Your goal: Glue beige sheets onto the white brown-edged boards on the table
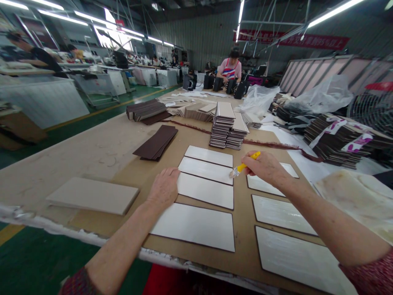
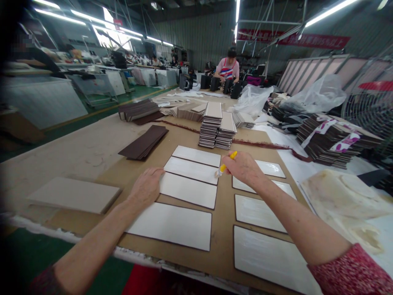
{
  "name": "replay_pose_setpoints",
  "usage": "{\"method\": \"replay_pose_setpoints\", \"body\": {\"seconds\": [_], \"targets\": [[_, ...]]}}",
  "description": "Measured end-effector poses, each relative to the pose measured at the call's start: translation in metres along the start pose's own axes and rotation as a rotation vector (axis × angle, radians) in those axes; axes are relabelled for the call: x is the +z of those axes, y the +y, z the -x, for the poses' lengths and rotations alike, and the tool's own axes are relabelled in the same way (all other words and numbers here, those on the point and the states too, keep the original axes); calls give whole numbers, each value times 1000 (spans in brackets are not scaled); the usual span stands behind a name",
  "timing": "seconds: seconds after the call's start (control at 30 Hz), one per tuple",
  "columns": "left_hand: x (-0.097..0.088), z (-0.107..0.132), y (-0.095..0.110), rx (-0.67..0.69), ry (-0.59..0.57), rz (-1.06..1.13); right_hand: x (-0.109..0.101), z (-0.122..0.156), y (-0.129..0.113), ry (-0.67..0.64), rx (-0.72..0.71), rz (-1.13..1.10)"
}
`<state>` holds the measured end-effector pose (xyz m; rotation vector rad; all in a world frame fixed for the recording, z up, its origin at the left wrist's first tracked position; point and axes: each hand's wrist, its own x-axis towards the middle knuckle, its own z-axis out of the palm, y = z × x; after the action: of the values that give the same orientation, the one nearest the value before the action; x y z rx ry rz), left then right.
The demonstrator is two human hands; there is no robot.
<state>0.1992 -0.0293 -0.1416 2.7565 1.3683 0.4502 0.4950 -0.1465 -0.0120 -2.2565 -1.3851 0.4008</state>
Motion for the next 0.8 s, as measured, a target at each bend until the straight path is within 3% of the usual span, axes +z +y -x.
{"method": "replay_pose_setpoints", "body": {"seconds": [0.23,0.53,0.8], "targets": [[-1,0,1,-12,-1,8,31,-1,-35,-67,-99,-6],[0,0,1,-58,6,33,80,-29,-89,-91,-190,-115],[-1,1,3,-107,15,58,104,-45,-107,-113,-225,-228]]}}
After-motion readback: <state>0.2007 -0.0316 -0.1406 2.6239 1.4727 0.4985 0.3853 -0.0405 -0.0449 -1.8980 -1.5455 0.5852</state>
